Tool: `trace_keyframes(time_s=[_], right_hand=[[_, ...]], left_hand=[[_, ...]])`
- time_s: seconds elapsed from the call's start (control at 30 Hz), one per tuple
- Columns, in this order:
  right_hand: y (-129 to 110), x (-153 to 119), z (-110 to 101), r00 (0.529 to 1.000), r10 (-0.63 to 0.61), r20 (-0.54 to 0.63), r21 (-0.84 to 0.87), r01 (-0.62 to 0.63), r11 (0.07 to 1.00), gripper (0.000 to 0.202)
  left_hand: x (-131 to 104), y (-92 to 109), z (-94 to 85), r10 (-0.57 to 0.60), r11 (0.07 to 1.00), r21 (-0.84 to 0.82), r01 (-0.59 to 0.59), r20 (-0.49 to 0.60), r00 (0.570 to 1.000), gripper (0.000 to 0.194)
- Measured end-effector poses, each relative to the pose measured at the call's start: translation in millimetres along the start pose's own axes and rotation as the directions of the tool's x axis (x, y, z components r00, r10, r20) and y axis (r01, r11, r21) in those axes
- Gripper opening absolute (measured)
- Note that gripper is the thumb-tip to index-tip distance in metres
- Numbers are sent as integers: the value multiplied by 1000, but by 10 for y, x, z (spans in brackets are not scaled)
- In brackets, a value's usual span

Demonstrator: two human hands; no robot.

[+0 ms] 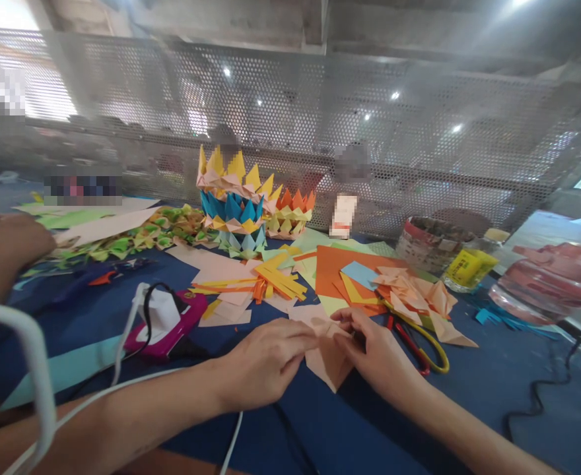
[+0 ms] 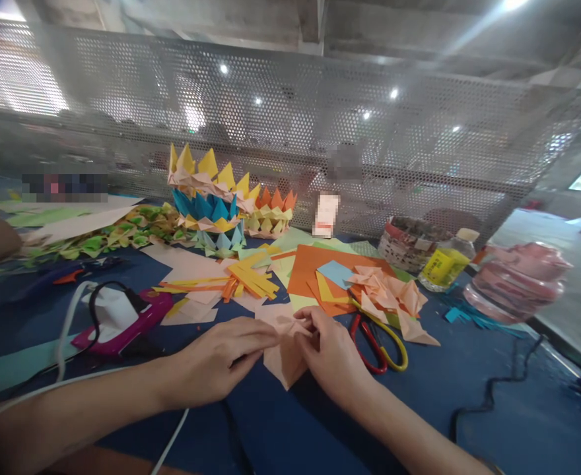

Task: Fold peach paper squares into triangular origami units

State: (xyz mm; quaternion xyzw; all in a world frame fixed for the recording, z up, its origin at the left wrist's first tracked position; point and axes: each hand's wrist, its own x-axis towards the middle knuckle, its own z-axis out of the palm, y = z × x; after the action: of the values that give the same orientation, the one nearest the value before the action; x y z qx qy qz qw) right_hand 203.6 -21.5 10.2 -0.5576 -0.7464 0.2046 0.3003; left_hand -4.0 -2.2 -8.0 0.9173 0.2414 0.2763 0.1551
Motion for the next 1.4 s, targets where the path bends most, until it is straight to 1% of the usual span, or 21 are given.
trace_keyframes(time_s=[0.07,0.1,0.17,0.2,0.27,0.33,0.53,0.7,0.77,0.83,0.93,1.07,1.27,1.4], right_hand=[[2,-8,-55,992,-125,-5,-88,124,988,27],[-8,-14,-91,981,-194,30,-102,196,975,35],[-47,-32,-164,939,-297,175,-67,313,948,44],[-71,-41,-196,917,-318,240,-48,338,940,48],[-113,-58,-240,890,-316,330,-25,343,939,54],[-134,-66,-255,880,-316,354,-11,342,940,56],[-85,-48,-251,874,-333,353,-19,363,932,56],[-25,-32,-272,863,-354,359,-62,401,914,60],[11,-16,-266,869,-364,337,-88,414,906,60],[52,6,-252,882,-378,283,-128,425,896,55],[103,36,-232,881,-408,240,-195,456,868,50],[141,55,-222,873,-431,228,-272,482,833,48],[188,80,-208,900,-404,162,-444,432,785,32],[182,88,-206,884,-435,171,-512,457,727,27]], left_hand=[[-5,-15,13,9,1000,0,-9,12,1000,36],[-5,-19,16,9,1000,-6,-9,6,1000,35],[1,-20,17,-3,1000,-24,3,-14,1000,35],[4,-19,18,-11,999,-32,10,-21,1000,35],[11,-18,21,-21,999,-37,20,-24,999,34],[13,-19,27,-27,999,-26,26,-24,999,34],[-5,-24,33,-42,999,11,43,-41,998,41],[-2,-18,18,-77,997,-3,77,-30,997,42],[4,-17,15,-84,996,-16,84,-29,996,41],[7,-19,17,-85,996,-27,84,-34,996,41],[4,-25,24,-88,996,-37,86,-39,995,40],[-1,-28,26,-101,995,-32,99,-39,994,41],[3,-16,17,-107,994,-31,106,-26,994,39],[4,-12,12,-125,992,-16,124,-16,992,39]])
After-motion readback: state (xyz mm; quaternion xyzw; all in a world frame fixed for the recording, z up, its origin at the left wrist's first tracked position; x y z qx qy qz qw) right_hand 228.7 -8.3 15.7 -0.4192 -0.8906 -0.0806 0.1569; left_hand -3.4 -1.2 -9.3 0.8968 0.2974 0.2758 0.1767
